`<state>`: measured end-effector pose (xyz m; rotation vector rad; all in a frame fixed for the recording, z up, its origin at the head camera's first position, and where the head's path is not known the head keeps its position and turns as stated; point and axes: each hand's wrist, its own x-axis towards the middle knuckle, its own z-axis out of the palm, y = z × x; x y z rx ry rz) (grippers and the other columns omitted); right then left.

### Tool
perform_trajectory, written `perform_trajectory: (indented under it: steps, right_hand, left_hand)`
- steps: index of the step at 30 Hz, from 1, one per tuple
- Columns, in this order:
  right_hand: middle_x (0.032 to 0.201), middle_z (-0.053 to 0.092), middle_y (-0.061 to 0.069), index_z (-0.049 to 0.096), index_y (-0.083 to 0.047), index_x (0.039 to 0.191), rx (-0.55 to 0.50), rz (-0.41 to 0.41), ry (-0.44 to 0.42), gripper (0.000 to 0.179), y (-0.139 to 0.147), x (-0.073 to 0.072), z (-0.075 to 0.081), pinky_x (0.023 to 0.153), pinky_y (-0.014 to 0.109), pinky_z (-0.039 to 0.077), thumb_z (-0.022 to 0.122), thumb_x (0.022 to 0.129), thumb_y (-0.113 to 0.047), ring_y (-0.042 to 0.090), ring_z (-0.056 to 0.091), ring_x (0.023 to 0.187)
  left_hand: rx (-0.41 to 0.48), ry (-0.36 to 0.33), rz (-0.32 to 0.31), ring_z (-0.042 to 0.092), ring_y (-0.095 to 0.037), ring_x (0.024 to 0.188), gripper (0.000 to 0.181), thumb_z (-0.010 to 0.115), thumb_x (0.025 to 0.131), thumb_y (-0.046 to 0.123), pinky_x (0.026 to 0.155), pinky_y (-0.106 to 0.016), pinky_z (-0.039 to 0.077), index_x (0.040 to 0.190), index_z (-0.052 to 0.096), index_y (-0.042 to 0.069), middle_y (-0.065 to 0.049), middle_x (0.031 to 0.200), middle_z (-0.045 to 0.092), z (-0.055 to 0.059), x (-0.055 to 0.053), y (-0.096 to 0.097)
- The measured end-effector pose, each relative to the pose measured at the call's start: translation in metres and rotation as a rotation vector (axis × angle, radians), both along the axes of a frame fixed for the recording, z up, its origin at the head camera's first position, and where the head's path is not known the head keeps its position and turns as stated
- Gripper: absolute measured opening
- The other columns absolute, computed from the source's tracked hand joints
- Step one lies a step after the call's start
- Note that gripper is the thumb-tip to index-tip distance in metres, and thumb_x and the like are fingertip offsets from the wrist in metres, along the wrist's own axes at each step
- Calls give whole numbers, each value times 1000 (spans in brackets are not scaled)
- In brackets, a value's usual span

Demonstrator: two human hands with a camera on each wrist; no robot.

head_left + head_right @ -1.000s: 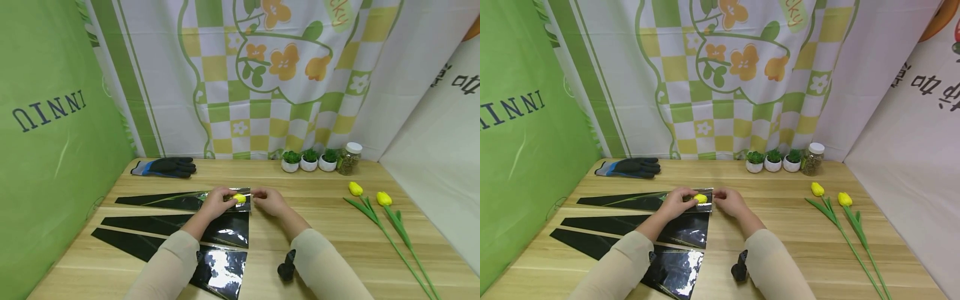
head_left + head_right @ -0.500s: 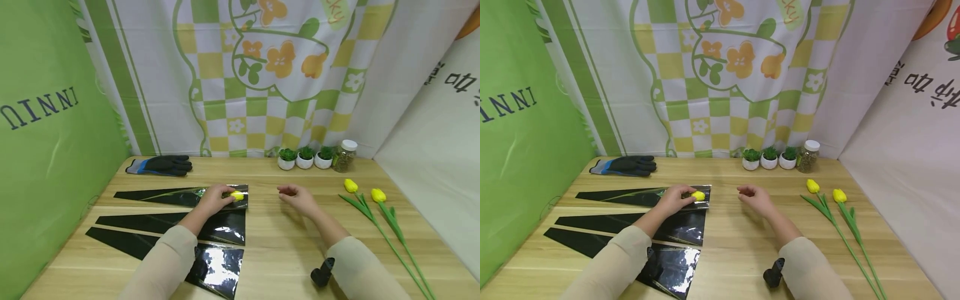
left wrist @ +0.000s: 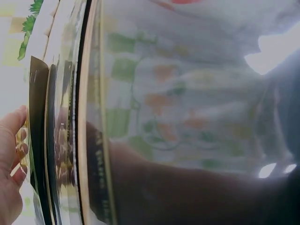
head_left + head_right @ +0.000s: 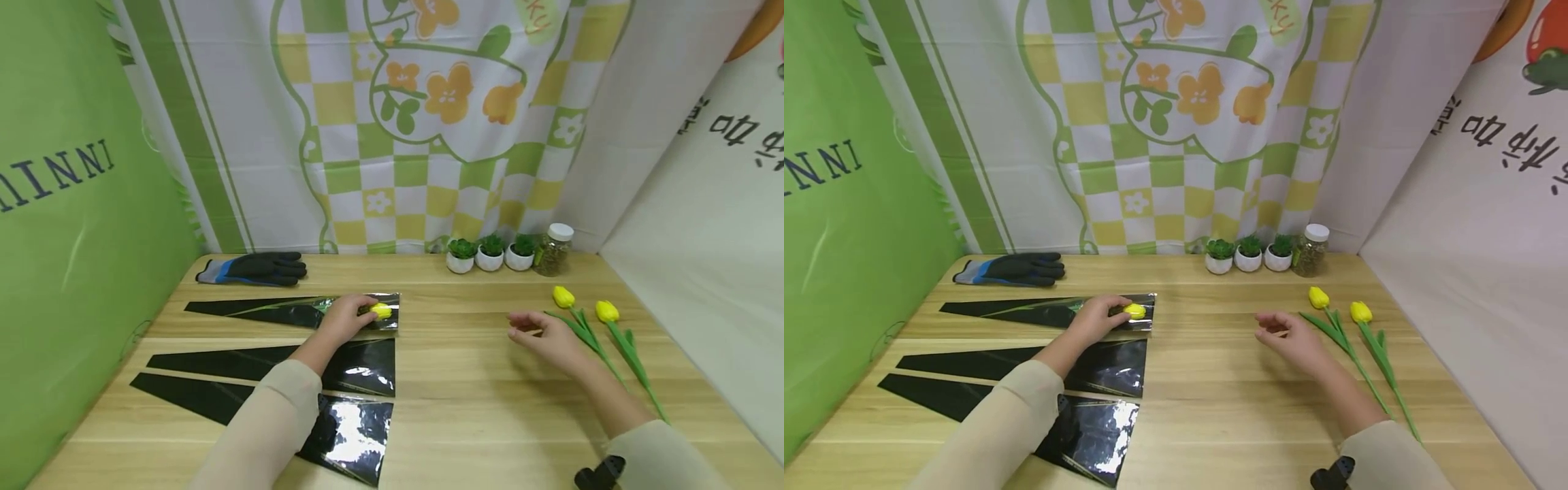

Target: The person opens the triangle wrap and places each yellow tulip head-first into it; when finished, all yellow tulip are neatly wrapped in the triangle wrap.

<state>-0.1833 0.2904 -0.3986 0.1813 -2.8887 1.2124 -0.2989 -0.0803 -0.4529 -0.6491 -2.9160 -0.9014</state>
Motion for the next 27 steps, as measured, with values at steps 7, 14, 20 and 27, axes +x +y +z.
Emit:
perform_trajectory:
  steps: [7,14,20,27]
  right_hand:
    - [121,65,21,57,3,130,93,-67,-2,44,49,27,0,75,21,51,61,98,-27,-11,51,91]
    - [107,68,18,58,5,127,225,-166,-33,46,87,53,-5,67,23,48,63,97,-29,-3,53,84]
    - [103,66,24,53,14,126,303,-159,-83,50,109,65,-11,69,41,55,62,96,-26,31,64,89]
    - [106,66,30,51,13,127,405,-157,-203,62,124,68,-21,74,58,51,64,94,-37,48,61,96]
  left_hand:
    - [-20,-4,32,56,-29,127,36,66,94,26,109,-45,45,128,65,13,-8,134,63,1,-3,1]
    - [-29,-11,54,55,-29,128,37,66,95,25,109,-46,44,129,65,13,-9,135,61,0,-3,2]
    - [-30,-9,64,53,-30,131,38,65,95,26,111,-47,42,130,64,12,-10,138,59,0,-3,-1]
    - [-45,20,47,51,-32,133,39,64,96,26,113,-48,39,132,62,11,-12,141,56,1,-1,-3]
